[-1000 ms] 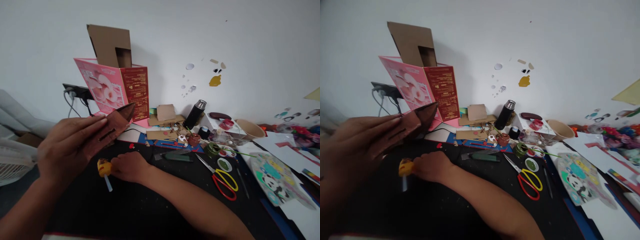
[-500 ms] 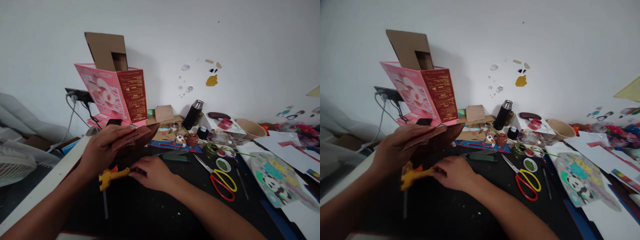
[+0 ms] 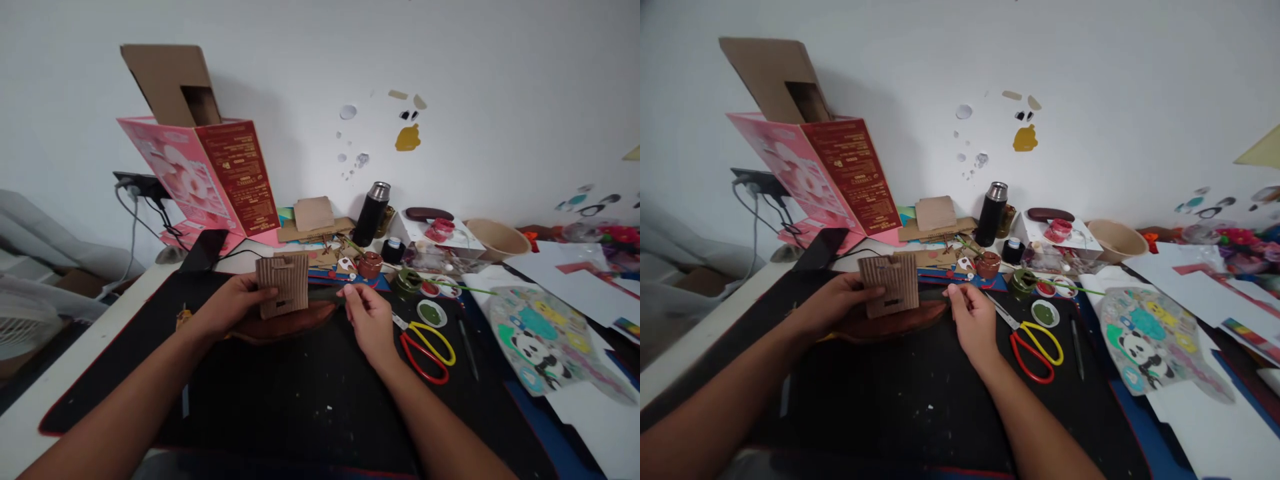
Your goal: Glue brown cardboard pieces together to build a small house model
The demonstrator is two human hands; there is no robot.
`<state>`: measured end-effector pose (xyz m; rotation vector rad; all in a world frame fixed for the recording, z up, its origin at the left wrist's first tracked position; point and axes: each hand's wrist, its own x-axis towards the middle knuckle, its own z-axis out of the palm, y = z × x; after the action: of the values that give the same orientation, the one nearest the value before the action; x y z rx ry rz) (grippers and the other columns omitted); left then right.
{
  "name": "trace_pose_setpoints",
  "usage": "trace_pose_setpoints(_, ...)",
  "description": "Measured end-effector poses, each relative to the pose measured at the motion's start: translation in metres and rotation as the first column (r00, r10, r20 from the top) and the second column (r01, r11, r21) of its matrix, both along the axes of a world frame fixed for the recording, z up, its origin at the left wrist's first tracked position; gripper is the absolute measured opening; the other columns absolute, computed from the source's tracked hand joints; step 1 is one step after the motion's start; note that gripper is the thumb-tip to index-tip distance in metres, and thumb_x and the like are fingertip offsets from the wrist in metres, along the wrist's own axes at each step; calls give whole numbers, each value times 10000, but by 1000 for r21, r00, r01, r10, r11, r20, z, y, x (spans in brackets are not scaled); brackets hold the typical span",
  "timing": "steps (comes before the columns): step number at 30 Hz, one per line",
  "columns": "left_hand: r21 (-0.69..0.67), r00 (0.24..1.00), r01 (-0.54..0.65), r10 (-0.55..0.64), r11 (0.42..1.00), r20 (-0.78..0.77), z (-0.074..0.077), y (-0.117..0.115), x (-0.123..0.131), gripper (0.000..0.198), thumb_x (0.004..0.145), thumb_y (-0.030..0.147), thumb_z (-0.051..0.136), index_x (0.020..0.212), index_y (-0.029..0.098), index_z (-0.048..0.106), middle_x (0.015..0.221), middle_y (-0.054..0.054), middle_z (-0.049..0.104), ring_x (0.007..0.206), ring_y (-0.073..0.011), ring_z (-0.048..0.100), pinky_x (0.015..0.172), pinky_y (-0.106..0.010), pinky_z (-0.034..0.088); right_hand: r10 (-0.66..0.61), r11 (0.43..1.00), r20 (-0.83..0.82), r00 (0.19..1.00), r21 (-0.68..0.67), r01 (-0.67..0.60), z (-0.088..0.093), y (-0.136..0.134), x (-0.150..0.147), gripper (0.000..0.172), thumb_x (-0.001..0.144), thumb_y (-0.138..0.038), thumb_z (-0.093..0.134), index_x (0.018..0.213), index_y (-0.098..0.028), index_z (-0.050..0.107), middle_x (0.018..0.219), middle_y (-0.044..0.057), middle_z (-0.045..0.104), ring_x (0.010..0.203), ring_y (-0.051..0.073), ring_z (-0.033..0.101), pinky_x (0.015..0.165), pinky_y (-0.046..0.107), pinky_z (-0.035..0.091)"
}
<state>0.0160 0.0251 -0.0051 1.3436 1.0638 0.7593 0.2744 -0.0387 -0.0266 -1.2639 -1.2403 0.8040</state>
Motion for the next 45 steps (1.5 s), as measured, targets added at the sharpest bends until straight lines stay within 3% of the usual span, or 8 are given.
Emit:
trace_pose_setpoints(6,1,992,48,-48,999,-118,-21,7,2,494,684,543,849,1018,185,787,1105,-101,821,1094,-343,746,1083,-537,523,153,985,256,954,41,-168,-7,3,-2,221,969,-382,655,1002,-193,765,721,-5,653,643,146,579,643,260,447)
trace_pose_setpoints(12,131,948,136,-90,982,-306,-18,14,-4,378,758,484,769,1021,213,790,1095,-68,822,1087,-334,739,1061,-504,531,176,980,422,889,6,-196,-1,18,-5,188,979,-317,666,1095,-192,745,764,1,665,698,164,610,676,280,453)
trace_pose_setpoints(17,132,948,175,-131,976,-289,-12,17,-1,318,788,432,723,1018,226,797,1083,-52,826,1087,-307,741,1039,-467,546,218,973,518,827,-51,-224,5,38,-7,243,972,-309,694,1177,-181,715,798,11,690,684,165,599,656,282,435)
trace_pose_setpoints(21,176,951,189,-136,966,-278,-8,18,2,285,783,391,707,1006,249,813,1042,-42,832,997,-286,762,992,-452,571,252,962,508,823,-38,-270,2,47,-14,211,962,-287,709,1151,-195,709,796,3,695,679,163,598,657,276,423)
trace_pose_setpoints(24,230,939,210,-130,950,-319,-8,18,1,265,803,372,679,1000,268,821,1025,-30,834,983,-275,766,994,-442,567,262,950,530,806,4,-311,-2,50,-22,94,980,-273,678,933,-195,697,747,-5,660,685,162,579,666,273,397)
trace_pose_setpoints(29,282,943,163,-65,945,-327,-7,14,-9,327,851,440,672,1087,254,801,1093,-41,823,1025,-278,760,981,-427,579,251,959,494,832,-8,-285,-8,50,-25,274,1001,-294,615,744,-206,577,626,-38,557,592,142,506,605,261,331)
trace_pose_setpoints(36,380,959,14,94,925,-266,-11,7,-8,317,856,456,648,1018,235,808,1011,-32,830,960,-274,758,937,-399,595,227,969,423,877,-11,-245,-15,49,-21,264,988,-343,608,762,-208,593,598,-48,532,574,140,512,593,259,337)
trace_pose_setpoints(45,488,938,4,166,873,-305,-21,8,-5,277,863,358,597,1010,260,811,1064,-31,826,982,-258,760,980,-392,578,184,968,420,889,82,-239,-13,42,-21,194,989,-336,626,1017,-185,744,669,-15,629,625,161,583,645,267,428)
